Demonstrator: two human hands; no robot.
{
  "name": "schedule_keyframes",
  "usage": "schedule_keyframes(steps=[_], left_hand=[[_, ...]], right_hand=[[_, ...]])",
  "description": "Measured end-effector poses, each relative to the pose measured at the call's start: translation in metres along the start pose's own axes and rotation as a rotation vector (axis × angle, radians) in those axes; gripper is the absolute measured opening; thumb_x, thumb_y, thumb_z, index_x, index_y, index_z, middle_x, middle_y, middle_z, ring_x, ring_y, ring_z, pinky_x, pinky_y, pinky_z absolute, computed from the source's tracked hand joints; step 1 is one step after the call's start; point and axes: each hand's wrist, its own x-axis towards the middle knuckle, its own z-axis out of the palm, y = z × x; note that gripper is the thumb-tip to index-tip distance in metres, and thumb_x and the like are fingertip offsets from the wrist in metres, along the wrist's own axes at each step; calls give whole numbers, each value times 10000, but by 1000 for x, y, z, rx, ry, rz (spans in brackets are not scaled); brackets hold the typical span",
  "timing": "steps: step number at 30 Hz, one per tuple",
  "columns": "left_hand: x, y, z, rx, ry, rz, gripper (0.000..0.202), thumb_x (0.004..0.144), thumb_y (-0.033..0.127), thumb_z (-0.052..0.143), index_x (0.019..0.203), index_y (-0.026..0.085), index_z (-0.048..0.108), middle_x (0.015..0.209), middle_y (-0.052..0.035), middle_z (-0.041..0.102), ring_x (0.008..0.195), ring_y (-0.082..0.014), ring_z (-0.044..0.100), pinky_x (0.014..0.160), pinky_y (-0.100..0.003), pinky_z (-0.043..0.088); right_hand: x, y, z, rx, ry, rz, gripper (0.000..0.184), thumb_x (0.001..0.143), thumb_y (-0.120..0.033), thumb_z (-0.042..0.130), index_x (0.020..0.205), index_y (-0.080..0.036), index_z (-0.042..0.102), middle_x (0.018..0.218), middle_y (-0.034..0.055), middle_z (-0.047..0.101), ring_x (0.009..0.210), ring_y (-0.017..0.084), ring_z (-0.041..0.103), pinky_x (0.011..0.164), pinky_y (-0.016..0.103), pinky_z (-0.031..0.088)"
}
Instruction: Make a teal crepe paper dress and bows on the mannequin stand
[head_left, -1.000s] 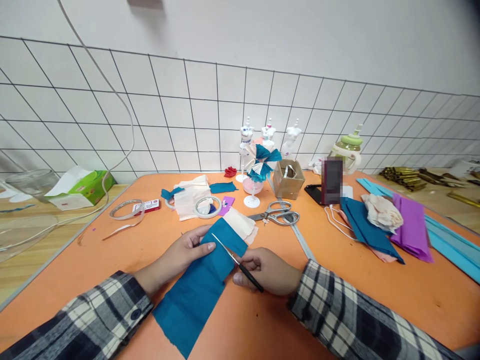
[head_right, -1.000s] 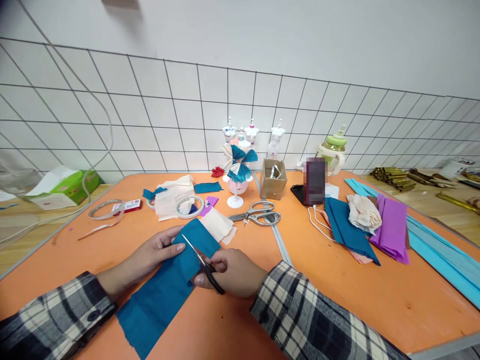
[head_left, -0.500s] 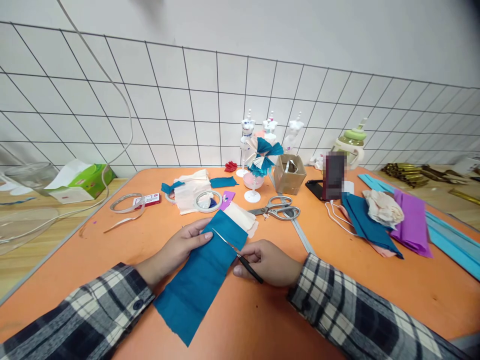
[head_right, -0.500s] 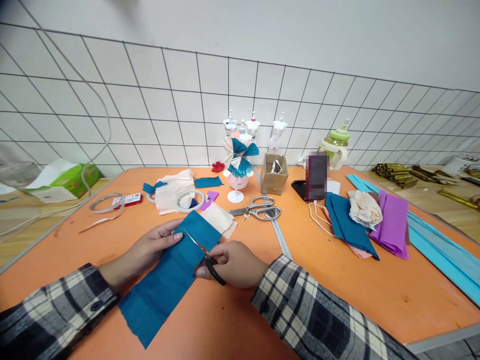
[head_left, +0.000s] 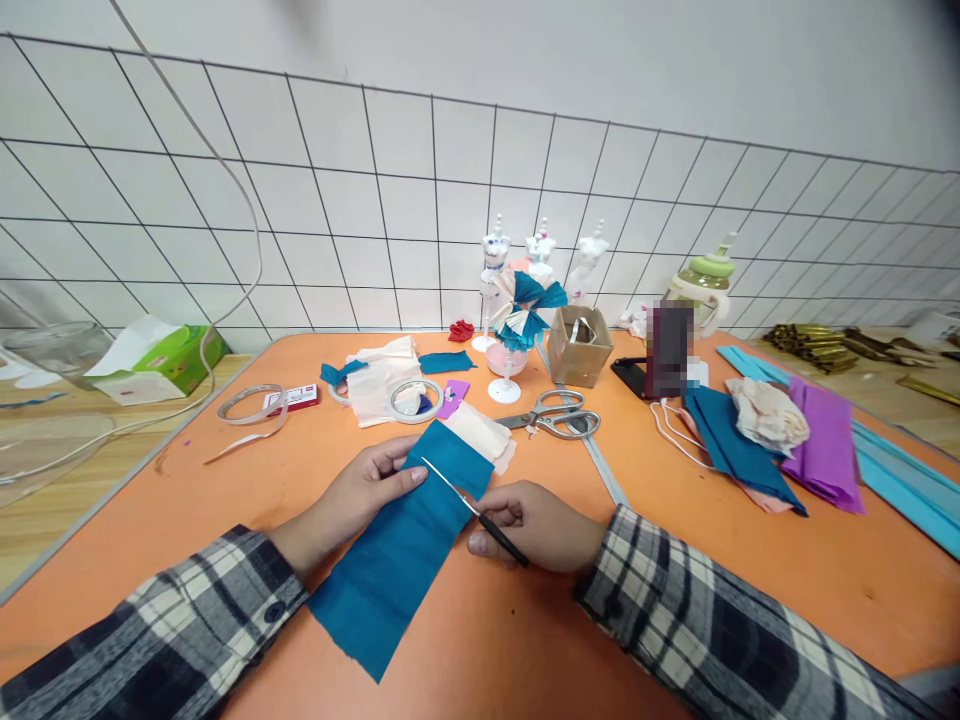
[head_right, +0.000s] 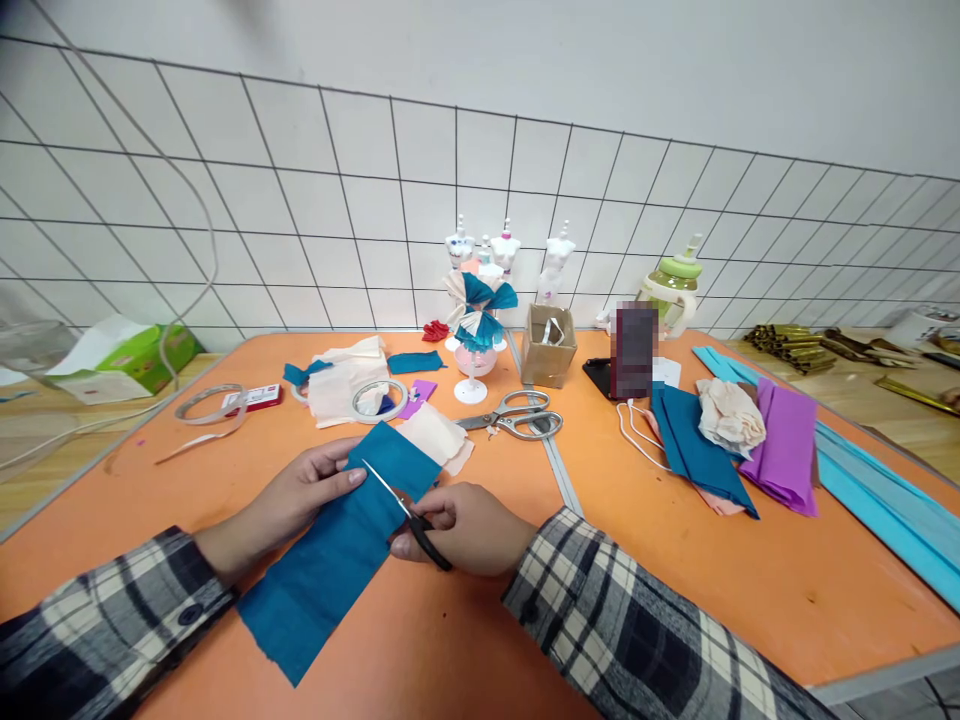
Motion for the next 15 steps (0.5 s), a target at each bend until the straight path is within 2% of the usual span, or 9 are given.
schedule_keyframes(steps=[4, 9, 15], left_hand=[[0, -1, 1, 1, 33, 23, 527, 840, 311, 738, 1338, 225, 591, 1137, -91, 755, 945, -274, 735, 841, -368, 586], [4, 0, 3, 7, 135, 67, 421, 867, 366, 700, 1260, 221, 652, 1118, -76, 761, 899, -230, 735, 784, -291, 586], [4, -2, 2, 27, 191, 61, 479, 828, 401, 730, 1258, 210, 643, 1155, -97, 742, 945, -261, 716, 793, -314, 583]], right_hand=[[0, -1, 0, 15, 31, -5, 313, 688, -393, 828, 827, -160, 672, 551, -80, 461, 505, 59, 373, 501, 210, 311], [0, -2, 1, -10, 51, 7, 355, 687, -425, 826, 845, -159, 652, 603, -69, 481, 528, 61, 398, 507, 204, 322], [0, 2, 0, -48, 25, 11, 401, 699, -504, 796, 851, -164, 648, 608, -63, 476, 527, 70, 424, 498, 202, 351]])
